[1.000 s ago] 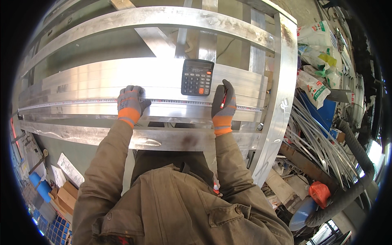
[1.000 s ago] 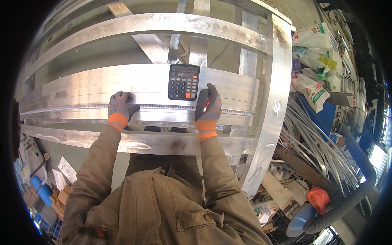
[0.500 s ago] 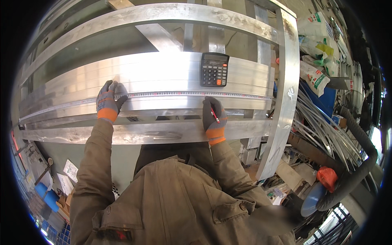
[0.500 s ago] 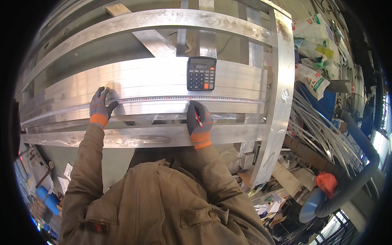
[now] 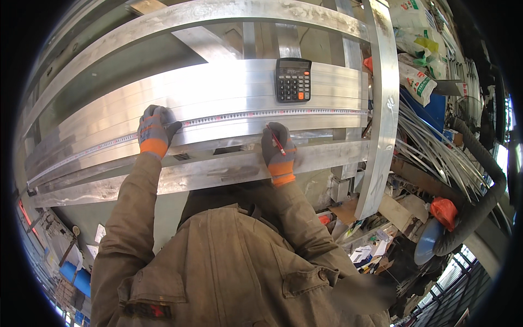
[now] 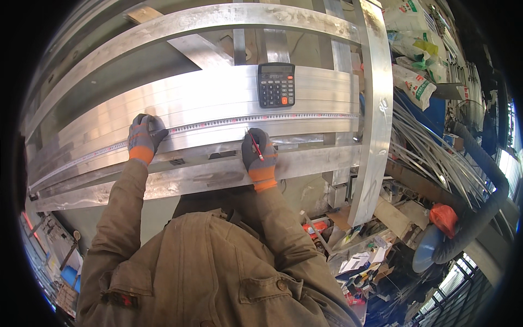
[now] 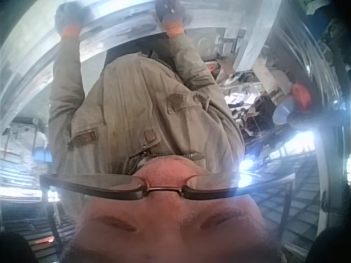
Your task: The person uses a calculator to compute measurements, then places a metal ruler on a long aluminum beam and marks multiple points along its length with a red pen. The person repeatedly repositions the ruler and marks new points.
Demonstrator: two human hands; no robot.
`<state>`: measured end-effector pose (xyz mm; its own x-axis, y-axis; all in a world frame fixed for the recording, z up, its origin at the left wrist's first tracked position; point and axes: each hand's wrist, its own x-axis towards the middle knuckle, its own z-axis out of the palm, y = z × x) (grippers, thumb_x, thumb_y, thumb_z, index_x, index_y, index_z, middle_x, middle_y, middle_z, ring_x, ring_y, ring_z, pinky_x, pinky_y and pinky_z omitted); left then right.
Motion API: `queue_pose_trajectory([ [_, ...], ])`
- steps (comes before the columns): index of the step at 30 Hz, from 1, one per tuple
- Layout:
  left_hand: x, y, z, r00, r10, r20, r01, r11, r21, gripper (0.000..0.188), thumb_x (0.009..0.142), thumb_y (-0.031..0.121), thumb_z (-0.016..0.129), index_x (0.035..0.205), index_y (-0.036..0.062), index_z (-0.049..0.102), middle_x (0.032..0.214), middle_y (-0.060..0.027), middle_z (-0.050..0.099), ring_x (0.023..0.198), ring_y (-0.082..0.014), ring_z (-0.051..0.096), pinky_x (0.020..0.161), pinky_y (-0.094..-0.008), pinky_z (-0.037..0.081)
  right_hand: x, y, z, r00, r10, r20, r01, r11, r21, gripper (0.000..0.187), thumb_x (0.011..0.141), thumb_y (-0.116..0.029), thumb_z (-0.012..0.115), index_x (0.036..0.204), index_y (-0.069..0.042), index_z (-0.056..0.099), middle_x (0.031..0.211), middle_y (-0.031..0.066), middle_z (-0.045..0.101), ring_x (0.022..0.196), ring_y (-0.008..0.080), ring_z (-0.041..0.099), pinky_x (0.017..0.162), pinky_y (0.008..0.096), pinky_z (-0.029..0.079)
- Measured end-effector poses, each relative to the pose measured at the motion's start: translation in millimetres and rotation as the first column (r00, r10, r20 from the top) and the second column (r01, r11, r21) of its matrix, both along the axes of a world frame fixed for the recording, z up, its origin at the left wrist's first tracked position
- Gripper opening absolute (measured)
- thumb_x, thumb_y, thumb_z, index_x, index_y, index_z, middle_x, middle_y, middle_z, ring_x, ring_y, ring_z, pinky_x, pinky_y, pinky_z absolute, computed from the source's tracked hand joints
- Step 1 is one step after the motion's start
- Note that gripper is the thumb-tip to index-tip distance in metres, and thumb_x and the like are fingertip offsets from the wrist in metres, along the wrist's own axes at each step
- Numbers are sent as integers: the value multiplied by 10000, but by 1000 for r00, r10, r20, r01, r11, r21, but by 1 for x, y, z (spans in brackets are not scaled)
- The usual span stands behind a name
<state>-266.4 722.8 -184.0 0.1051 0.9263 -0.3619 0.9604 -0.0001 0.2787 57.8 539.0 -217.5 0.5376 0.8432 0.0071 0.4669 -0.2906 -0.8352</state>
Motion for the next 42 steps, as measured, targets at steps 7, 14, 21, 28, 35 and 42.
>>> queue_pose_trajectory([
  [7, 6, 2, -3, 998, 43, -40, -43, 999, -16, 662, 832, 378, 1032, 1364, 89, 765, 1506, -130, 684, 1416, -401, 636, 1208, -499, 561, 7, 5, 1, 994, 55, 96, -60, 997, 41, 105, 1045, -81, 802, 1144, -59, 775, 965, 165, 789, 837, 364, 773, 758, 466, 612],
  [14, 10, -3, -10, 994, 105, -32, -105, 994, 2, 736, 788, 335, 1063, 1403, 88, 744, 1521, -126, 669, 1430, -405, 612, 1221, -491, 559, 16, 28, 3, 981, 160, 114, -170, 982, 83, 77, 1026, -79, 803, 1090, -58, 766, 924, 162, 778, 821, 383, 762, 737, 475, 608],
  [21, 12, -5, -16, 992, 105, -66, -104, 994, 20, 754, 781, 318, 1066, 1416, 78, 738, 1525, -133, 665, 1435, -405, 611, 1230, -493, 553, 23, 38, -4, 965, 251, 77, -258, 959, 115, 65, 996, -59, 794, 1045, -62, 751, 905, 168, 762, 804, 402, 745, 732, 500, 601],
  [28, 9, -7, -20, 993, 106, -44, -104, 994, 41, 769, 772, 314, 1072, 1421, 74, 736, 1524, -131, 661, 1429, -396, 610, 1223, -493, 557, 24, 37, -10, 954, 294, 59, -300, 942, 149, 51, 989, -48, 780, 1026, -62, 748, 845, 163, 720, 772, 408, 716, 715, 506, 580],
  [35, 8, -7, -22, 991, 127, -33, -125, 992, 33, 787, 772, 331, 1076, 1434, 80, 733, 1533, -120, 660, 1442, -396, 602, 1222, -503, 559, 22, 39, -16, 948, 306, 88, -317, 936, 153, 71, 985, -44, 786, 1045, -62, 752, 837, 163, 710, 773, 401, 708, 716, 502, 571],
  [42, 8, -10, -22, 993, 118, -23, -117, 992, 52, 795, 782, 341, 1071, 1449, 77, 728, 1554, -127, 656, 1445, -405, 598, 1230, -499, 553, 22, 38, -19, 952, 296, 75, -305, 940, 153, 77, 993, -48, 789, 1063, -56, 759, 857, 165, 716, 782, 404, 710, 721, 500, 571],
])
